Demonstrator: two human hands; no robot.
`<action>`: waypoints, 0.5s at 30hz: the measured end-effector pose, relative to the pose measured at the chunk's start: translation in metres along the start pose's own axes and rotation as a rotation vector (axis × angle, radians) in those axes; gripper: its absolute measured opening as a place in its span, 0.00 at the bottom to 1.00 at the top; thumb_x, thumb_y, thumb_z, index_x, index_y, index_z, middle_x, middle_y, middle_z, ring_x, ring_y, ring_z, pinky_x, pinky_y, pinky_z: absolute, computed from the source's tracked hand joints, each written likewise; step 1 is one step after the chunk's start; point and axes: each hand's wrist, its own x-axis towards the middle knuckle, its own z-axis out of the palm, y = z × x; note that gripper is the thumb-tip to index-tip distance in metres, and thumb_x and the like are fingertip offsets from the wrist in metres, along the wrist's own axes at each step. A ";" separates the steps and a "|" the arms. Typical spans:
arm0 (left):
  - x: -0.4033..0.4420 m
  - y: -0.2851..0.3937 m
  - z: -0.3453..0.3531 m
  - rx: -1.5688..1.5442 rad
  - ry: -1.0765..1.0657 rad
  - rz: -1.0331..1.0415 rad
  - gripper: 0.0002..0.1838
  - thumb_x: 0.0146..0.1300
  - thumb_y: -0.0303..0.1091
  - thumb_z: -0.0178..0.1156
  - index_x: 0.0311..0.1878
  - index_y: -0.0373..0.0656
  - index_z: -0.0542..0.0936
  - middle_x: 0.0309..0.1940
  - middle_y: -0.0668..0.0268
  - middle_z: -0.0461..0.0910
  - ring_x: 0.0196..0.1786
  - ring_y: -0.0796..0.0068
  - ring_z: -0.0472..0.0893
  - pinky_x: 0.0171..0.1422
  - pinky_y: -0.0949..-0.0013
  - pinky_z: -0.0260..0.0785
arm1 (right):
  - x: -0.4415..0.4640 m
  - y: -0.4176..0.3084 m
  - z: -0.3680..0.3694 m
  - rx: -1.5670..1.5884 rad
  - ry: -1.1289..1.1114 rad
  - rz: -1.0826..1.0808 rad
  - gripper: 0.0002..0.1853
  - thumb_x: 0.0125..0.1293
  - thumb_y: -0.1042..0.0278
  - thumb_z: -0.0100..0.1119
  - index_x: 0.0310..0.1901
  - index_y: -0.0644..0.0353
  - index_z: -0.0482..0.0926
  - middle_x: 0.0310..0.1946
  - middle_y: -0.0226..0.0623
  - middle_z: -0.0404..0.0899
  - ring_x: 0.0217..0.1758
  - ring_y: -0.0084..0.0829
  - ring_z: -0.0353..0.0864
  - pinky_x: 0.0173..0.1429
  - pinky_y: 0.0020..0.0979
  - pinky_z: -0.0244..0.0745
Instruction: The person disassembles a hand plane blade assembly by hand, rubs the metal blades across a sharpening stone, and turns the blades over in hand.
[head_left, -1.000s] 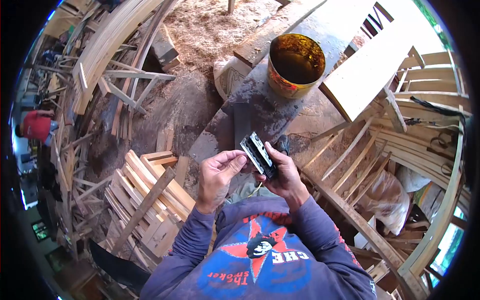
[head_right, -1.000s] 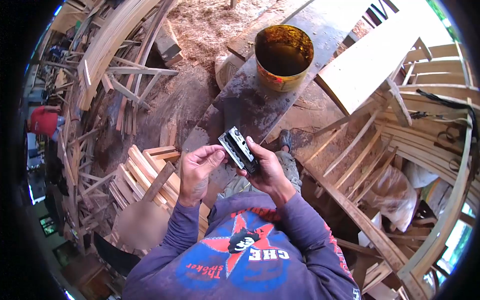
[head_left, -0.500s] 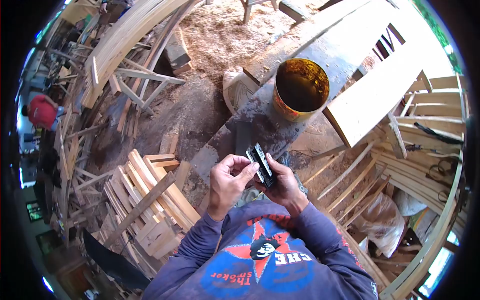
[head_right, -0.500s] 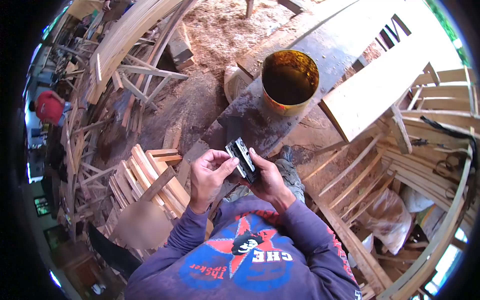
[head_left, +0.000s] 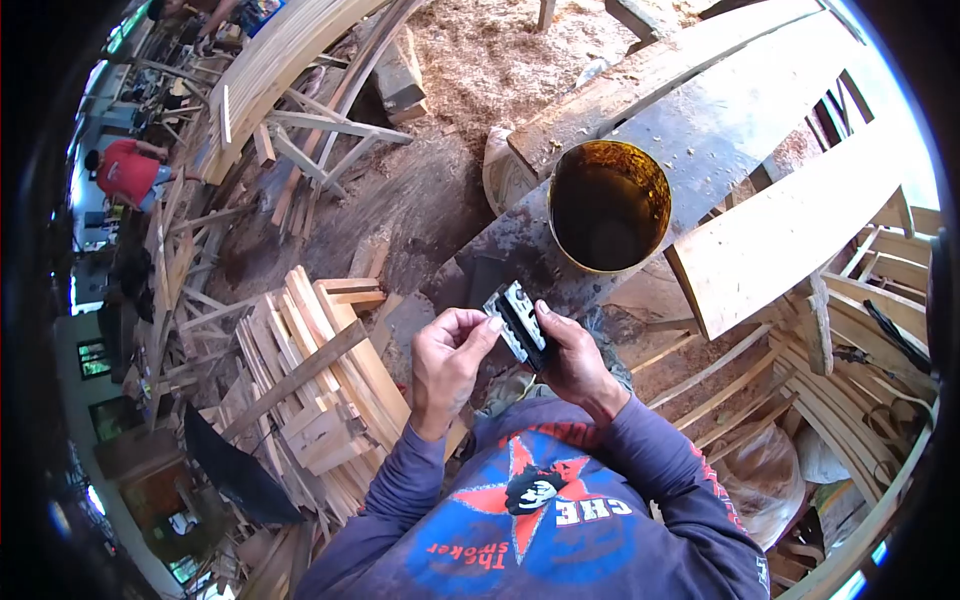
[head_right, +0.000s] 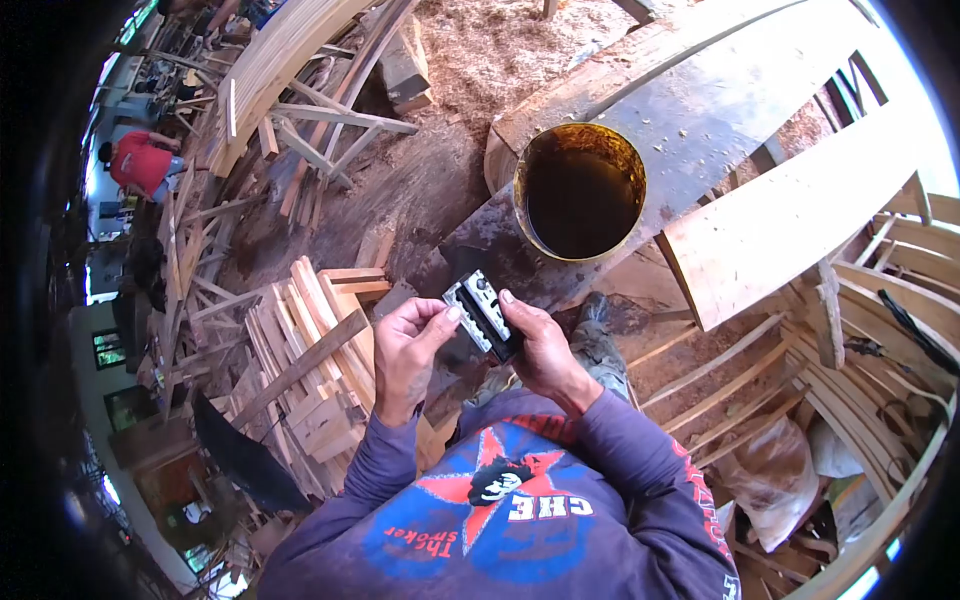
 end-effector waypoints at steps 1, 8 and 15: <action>0.001 0.002 0.003 -0.030 0.030 0.006 0.07 0.69 0.29 0.70 0.44 0.35 0.85 0.36 0.67 0.87 0.37 0.84 0.82 0.45 0.80 0.73 | 0.000 -0.005 0.000 -0.034 -0.002 -0.009 0.20 0.84 0.51 0.50 0.56 0.58 0.84 0.44 0.31 0.89 0.41 0.21 0.86 0.43 0.28 0.81; 0.004 0.026 0.019 -0.024 0.161 0.041 0.09 0.70 0.31 0.70 0.44 0.34 0.86 0.36 0.66 0.87 0.36 0.82 0.82 0.46 0.76 0.74 | -0.002 -0.031 0.005 -0.078 -0.019 0.024 0.21 0.84 0.53 0.49 0.59 0.61 0.83 0.47 0.33 0.89 0.45 0.22 0.87 0.50 0.26 0.81; -0.004 0.021 0.039 -0.123 -0.005 0.231 0.38 0.64 0.40 0.77 0.72 0.36 0.72 0.68 0.61 0.75 0.67 0.75 0.74 0.67 0.72 0.69 | -0.016 -0.060 0.019 0.071 -0.033 0.255 0.22 0.83 0.46 0.50 0.54 0.57 0.83 0.34 0.32 0.85 0.30 0.23 0.81 0.31 0.28 0.72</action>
